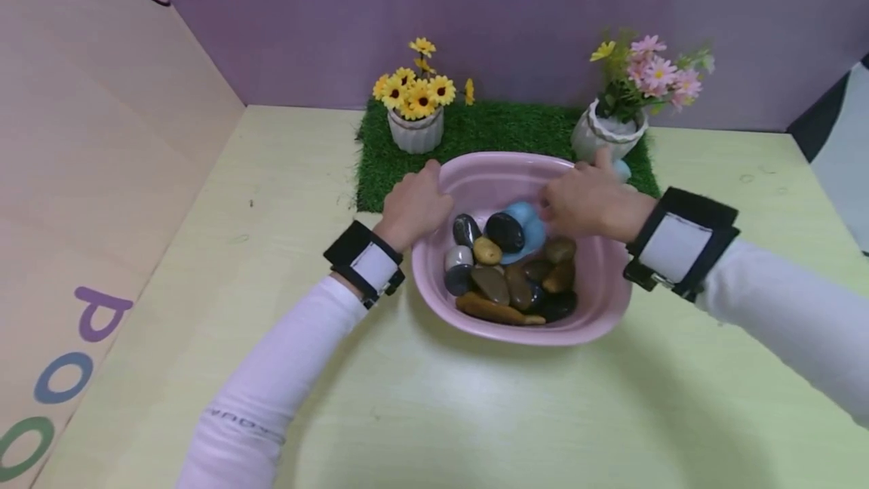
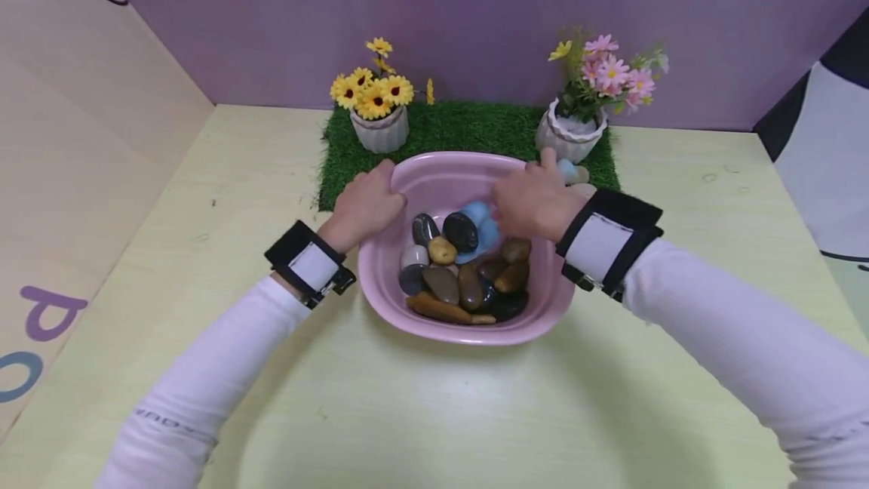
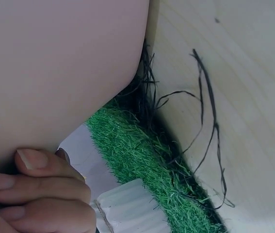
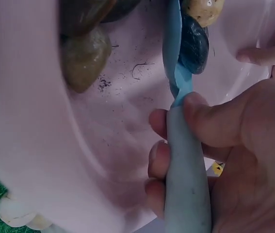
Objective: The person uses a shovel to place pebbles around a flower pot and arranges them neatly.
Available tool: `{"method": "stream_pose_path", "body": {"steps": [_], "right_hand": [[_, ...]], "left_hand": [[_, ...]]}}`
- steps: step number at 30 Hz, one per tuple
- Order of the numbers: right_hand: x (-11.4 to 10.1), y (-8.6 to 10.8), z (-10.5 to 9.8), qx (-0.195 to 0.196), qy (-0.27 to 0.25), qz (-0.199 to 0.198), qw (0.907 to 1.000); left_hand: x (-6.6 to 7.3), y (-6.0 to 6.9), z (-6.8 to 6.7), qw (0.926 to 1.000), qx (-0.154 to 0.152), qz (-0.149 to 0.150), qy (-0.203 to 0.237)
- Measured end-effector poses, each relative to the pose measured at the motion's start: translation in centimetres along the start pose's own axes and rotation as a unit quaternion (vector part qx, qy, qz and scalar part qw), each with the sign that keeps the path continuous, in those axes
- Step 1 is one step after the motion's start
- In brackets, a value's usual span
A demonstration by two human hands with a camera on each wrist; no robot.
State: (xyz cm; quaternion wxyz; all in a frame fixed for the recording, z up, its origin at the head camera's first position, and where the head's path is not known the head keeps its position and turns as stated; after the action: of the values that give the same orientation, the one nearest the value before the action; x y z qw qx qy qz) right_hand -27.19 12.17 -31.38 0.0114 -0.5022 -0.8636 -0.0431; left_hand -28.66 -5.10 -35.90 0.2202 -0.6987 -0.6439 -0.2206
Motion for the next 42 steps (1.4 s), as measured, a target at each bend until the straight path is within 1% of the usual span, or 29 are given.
{"method": "stream_pose_path", "body": {"steps": [5, 9, 12, 16, 21, 24, 30, 42], "right_hand": [[-0.1, -0.4, 0.0, -0.007, -0.012, -0.007, 0.9999], [0.5, -0.3, 0.3, -0.015, -0.028, -0.008, 0.9995], [0.8, -0.3, 0.2, -0.011, -0.037, -0.015, 0.9992], [0.6, -0.5, 0.0, -0.005, -0.047, -0.035, 0.9983], [-0.3, -0.8, 0.4, -0.025, -0.086, -0.067, 0.9938], [-0.9, -0.8, 0.6, -0.037, -0.103, -0.082, 0.9906], [-1.9, -0.8, 0.8, -0.052, -0.100, -0.080, 0.9904], [-2.7, -0.9, 0.5, -0.055, -0.096, -0.086, 0.9901]], "left_hand": [[-0.1, 0.0, 0.1, 1.0000, 0.003, -0.006, -0.003], [0.1, 0.0, 0.3, 1.0000, -0.004, -0.005, -0.001], [0.2, 0.0, 0.2, 1.0000, -0.002, -0.006, -0.003], [0.1, -0.1, -0.1, 1.0000, 0.003, -0.008, -0.004], [0.0, -0.1, 0.2, 1.0000, 0.002, 0.000, 0.008], [-0.1, -0.1, 0.2, 1.0000, 0.003, 0.000, 0.009], [-0.1, -0.1, 0.2, 1.0000, 0.005, 0.001, 0.006], [-0.1, 0.0, 0.0, 0.9999, 0.007, 0.004, 0.009]]}}
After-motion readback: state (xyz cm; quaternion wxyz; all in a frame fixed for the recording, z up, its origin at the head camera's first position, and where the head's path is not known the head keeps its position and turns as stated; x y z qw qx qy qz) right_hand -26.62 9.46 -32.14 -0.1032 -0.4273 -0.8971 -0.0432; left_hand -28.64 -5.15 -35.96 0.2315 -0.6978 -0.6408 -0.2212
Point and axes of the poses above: each hand's wrist, its own y-axis away from the middle knuckle, its own z-axis out of the palm, x = y × z, the point moved 9 cm from there along -y, towards the middle knuckle, and after that the axes turned 12 degrees about x, right-handed, at the moved point
